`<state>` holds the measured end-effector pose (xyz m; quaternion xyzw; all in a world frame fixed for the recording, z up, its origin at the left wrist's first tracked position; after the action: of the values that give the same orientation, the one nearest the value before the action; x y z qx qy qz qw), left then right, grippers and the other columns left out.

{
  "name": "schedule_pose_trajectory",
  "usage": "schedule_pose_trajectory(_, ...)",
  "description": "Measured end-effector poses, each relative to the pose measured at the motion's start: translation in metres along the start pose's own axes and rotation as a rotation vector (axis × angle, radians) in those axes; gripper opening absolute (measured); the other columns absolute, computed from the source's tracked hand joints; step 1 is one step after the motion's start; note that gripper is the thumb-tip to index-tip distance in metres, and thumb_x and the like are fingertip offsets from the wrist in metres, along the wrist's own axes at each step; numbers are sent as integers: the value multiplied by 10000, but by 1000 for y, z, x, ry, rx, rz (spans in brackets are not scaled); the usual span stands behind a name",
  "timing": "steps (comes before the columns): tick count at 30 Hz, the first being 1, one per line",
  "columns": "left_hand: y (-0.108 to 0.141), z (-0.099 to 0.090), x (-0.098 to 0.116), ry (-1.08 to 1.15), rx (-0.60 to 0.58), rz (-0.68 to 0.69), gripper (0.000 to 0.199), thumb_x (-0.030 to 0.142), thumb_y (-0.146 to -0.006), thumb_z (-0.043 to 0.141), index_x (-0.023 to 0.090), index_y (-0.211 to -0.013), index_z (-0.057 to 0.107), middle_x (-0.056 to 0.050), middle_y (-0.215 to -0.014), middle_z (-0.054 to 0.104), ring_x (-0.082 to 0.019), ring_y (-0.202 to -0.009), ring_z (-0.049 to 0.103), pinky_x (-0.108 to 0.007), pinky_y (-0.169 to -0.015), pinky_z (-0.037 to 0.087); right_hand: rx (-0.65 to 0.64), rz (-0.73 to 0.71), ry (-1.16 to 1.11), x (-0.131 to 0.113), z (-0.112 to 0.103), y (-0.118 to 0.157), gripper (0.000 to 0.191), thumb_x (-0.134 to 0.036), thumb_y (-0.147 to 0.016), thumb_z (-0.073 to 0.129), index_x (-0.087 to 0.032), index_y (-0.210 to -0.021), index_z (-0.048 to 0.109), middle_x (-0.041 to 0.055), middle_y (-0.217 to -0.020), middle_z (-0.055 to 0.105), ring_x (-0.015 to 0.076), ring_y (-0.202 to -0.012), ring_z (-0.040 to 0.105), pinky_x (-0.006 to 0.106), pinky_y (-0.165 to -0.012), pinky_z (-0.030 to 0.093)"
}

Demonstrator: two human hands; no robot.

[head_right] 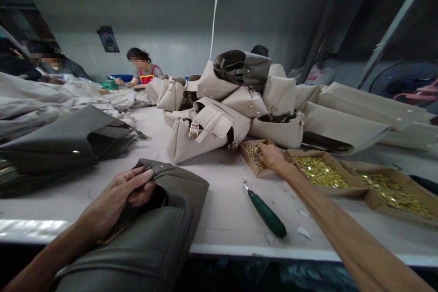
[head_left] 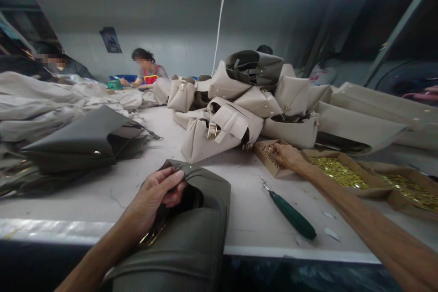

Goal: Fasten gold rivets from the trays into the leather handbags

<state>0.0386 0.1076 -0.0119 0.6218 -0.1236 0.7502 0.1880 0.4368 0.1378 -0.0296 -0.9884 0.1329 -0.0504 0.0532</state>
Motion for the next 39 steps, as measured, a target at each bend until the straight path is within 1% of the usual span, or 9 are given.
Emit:
schedule_pose_trajectory(4, 1, 4, 4, -3, 13, 12, 395, 442, -662, 750, 129, -652, 509, 63, -484, 437, -22, -395, 293, -172, -409, 232, 109, -41, -77, -19, -37, 21, 217, -125, -822, 513, -118, -1019, 603, 93, -875, 663, 182, -794, 610, 256, -694, 407)
schedule_pose_trajectory(7, 1, 7, 5, -20, 15, 10, 419, 464, -648, 753, 128, -631, 503, 60, -487, 437, -23, -396, 298, -175, -409, 234, 143, -195, -235, -61, -48, 52, 216, -152, -818, 541, -160, -1026, 597, 29, -849, 660, 128, -743, 601, 204, -677, 408)
schedule_pose_trajectory(10, 0, 8, 3, -49, 2, 9, 428, 485, -654, 738, 126, -621, 508, 59, -483, 425, -27, -402, 304, -178, -413, 235, 96, -414, -452, -116, -31, 88, 291, -60, -758, 566, -147, -1034, 599, 28, -777, 652, 142, -691, 587, 226, -654, 406)
schedule_pose_trajectory(13, 2, 7, 2, -83, -7, 25, 423, 489, -672, 720, 127, -612, 510, 56, -478, 419, -31, -406, 307, -181, -417, 239, 57, -460, -468, -147, -3, 110, 240, -13, -742, 561, -132, -943, 620, 75, -841, 657, 175, -752, 590, 267, -699, 410)
schedule_pose_trajectory(15, 4, 6, 2, -101, -7, 35, 414, 485, -695, 699, 127, -610, 508, 57, -473, 409, -30, -408, 304, -178, -421, 241, 66, -449, -485, -150, 7, 116, 193, -25, -764, 567, -132, -915, 620, 85, -877, 653, 182, -790, 587, 281, -728, 412)
schedule_pose_trajectory(19, 7, 5, 1, -119, -11, 34, 393, 472, -729, 668, 126, -625, 512, 62, -462, 389, -29, -410, 306, -167, -423, 238, 95, -410, -553, -132, 7, 117, 219, -41, -750, 625, -150, -940, 618, 41, -858, 655, 151, -772, 585, 247, -709, 418)
schedule_pose_trajectory(24, 7, 5, 1, -45, -9, 47, 405, 464, -651, 736, 126, -642, 514, 56, -517, 442, -19, -399, 312, -164, -402, 237, 140, -351, -593, -114, 6, 118, 180, -9, -754, 598, -142, -868, 635, 38, -847, 659, 137, -763, 590, 223, -700, 424)
schedule_pose_trajectory(33, 9, 7, 4, -80, -27, 64, 378, 454, -711, 691, 130, -646, 506, 59, -476, 415, -30, -406, 318, -166, -420, 249, 62, -382, -517, -144, 1, 111, 128, -81, -745, 619, -168, -699, 702, 40, -730, 675, 159, -710, 594, 238, -677, 400)
schedule_pose_trajectory(39, 10, 7, 4, -77, -18, 57, 387, 465, -692, 700, 131, -665, 506, 56, -490, 433, -34, -414, 329, -168, -427, 258, 37, -387, -530, -136, 6, 106, 148, -95, -758, 595, -179, -742, 715, 30, -768, 698, 154, -734, 612, 231, -717, 418)
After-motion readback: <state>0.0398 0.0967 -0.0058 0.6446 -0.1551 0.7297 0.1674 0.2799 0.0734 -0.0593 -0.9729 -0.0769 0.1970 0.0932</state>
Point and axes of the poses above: each hand's wrist, its own y-axis away from the middle knuckle, its own z-axis out of the palm, x = y × z, the point moved 5 cm from there along -y, towards the middle knuckle
